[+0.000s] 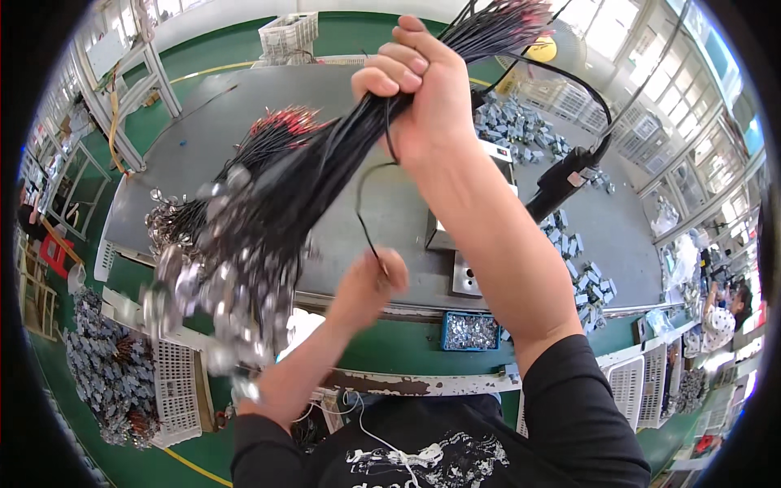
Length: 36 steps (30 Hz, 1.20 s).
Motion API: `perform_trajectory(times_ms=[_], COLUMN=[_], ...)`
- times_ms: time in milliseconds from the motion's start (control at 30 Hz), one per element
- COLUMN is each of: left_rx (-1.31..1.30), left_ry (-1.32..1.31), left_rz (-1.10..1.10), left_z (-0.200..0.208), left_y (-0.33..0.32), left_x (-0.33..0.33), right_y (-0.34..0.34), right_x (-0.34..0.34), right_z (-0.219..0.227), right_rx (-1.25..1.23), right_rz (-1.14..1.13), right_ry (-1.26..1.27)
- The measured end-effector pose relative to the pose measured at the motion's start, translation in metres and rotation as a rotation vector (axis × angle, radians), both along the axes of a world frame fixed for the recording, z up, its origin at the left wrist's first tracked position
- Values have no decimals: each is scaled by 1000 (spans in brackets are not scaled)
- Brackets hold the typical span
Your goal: Assembling wiring harnesses and metal components using a handheld electric screwdriver at a manufacturing workstation.
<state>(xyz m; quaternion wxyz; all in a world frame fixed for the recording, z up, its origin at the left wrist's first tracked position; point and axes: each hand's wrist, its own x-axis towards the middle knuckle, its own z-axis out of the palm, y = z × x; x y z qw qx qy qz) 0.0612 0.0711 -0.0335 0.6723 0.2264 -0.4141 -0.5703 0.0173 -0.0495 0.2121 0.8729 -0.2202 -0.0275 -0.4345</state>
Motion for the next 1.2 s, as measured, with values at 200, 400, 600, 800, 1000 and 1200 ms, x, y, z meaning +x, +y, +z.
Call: perform_trajectory(times_ms=[200, 400, 600, 800, 1000, 1200], left_rx=[343, 545, 576, 425, 182, 164], left_ry=[-716, -1070, -1066, -1407, -1459, -1393], left_rz=[304, 267, 261, 625, 735, 318], left_z=[30, 38, 29, 70, 6, 66], left_y=[83, 59, 48, 42, 16, 33], left_x=[41, 54, 74, 69, 65, 79], right_y=[-63, -75, -80, -63, -57, -48], right_x=[-4, 11, 13, 10, 22, -3], right_z=[-39, -79, -101, -95, -98, -76], right_rx=[-328, -629, -587, -597, -518, -479], right_rz=[-367, -404, -324, -412, -460, -268], right_ry=[342, 684, 620, 648, 623, 703])
